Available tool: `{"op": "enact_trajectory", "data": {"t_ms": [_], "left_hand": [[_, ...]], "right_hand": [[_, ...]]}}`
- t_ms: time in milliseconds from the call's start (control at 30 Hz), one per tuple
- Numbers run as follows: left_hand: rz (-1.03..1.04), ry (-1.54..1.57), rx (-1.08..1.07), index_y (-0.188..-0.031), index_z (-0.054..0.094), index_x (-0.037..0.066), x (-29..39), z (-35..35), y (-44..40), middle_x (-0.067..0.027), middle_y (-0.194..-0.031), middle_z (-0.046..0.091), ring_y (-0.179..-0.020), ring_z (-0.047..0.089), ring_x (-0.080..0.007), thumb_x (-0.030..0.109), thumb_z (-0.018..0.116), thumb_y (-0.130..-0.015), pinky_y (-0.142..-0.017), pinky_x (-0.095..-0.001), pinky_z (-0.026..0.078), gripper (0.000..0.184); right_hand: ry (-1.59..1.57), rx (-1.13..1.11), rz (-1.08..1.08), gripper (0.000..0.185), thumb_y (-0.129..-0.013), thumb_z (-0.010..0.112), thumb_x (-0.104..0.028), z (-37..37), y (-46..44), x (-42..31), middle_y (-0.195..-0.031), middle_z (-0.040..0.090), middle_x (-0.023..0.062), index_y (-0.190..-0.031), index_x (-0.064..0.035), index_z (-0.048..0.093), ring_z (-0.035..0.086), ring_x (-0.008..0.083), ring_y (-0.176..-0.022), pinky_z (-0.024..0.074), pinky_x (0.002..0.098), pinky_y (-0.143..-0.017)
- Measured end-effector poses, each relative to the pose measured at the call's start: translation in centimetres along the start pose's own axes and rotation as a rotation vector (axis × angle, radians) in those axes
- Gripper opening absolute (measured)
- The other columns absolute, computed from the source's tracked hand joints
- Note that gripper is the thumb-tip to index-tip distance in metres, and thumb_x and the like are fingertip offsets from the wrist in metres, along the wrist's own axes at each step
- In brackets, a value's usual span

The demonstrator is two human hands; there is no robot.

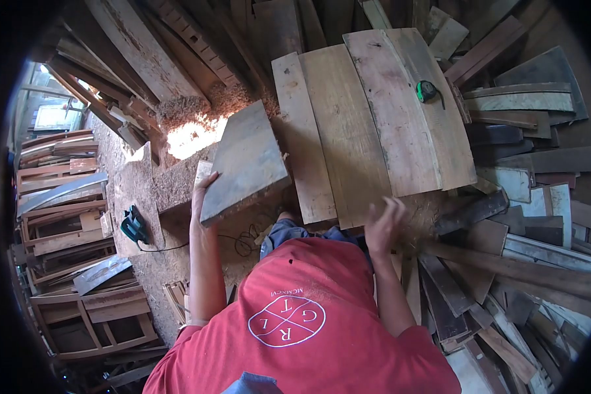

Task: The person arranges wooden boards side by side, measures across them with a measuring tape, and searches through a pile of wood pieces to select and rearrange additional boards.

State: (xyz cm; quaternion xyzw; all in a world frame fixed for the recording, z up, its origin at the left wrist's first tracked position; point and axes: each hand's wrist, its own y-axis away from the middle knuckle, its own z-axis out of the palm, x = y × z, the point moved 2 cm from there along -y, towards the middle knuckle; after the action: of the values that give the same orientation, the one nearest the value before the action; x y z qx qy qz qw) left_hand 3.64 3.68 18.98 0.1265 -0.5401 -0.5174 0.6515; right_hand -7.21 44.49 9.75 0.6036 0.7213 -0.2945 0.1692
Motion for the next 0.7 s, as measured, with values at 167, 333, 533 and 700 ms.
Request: {"op": "enact_trajectory", "data": {"t_ms": [167,333,533,700], "left_hand": [[-0.046,-0.053,0.046,-0.115,0.063,0.001,-1.3,-1.8,1.2,-0.0149,-0.104,0.071,-0.089,0.070,-0.0296,0.026,0.065,-0.089,-0.083,-0.0439,0.059,0.036],[-0.086,-0.090,0.089,-0.108,0.065,0.003,-3.2,-6.1,0.1,-0.0128,-0.101,0.072,-0.085,0.070,-0.0251,0.024,0.068,-0.087,-0.078,-0.0402,0.058,0.029],[-0.046,-0.197,0.014,-0.127,0.060,0.007,-4.2,-9.7,-0.4,-0.0073,-0.107,0.069,-0.090,0.068,-0.0191,0.025,0.064,-0.093,-0.081,-0.0367,0.057,0.039],[-0.058,-0.445,0.053,-0.131,0.057,0.008,-4.7,-11.3,-0.5,-0.0068,-0.108,0.067,-0.094,0.067,-0.0176,0.025,0.060,-0.097,-0.082,-0.0369,0.056,0.039]], "right_hand": [[0.161,-0.358,-0.449,0.082,-0.085,0.070,-0.048,9.4,-4.8,-5.8,-0.155,0.039,0.0137,-0.150,-0.0086,0.040,0.027,0.0372,-0.147,0.0228,0.0569,-0.118],[0.205,-0.472,-0.429,0.092,-0.089,0.063,-0.054,17.4,-5.8,-7.8,-0.166,0.021,0.0082,-0.159,-0.0104,0.023,0.012,0.0348,-0.154,0.0122,0.0604,-0.121],[0.464,-0.414,-0.501,0.093,-0.093,0.048,-0.064,18.2,-5.5,-7.6,-0.168,0.014,0.0080,-0.160,-0.0075,0.018,0.005,0.0352,-0.155,0.0113,0.0631,-0.120],[0.334,-0.401,-0.407,0.094,-0.095,0.045,-0.064,18.3,-5.4,-7.7,-0.168,0.012,0.0121,-0.160,-0.0037,0.015,0.004,0.0375,-0.155,0.0089,0.0637,-0.120]]}}
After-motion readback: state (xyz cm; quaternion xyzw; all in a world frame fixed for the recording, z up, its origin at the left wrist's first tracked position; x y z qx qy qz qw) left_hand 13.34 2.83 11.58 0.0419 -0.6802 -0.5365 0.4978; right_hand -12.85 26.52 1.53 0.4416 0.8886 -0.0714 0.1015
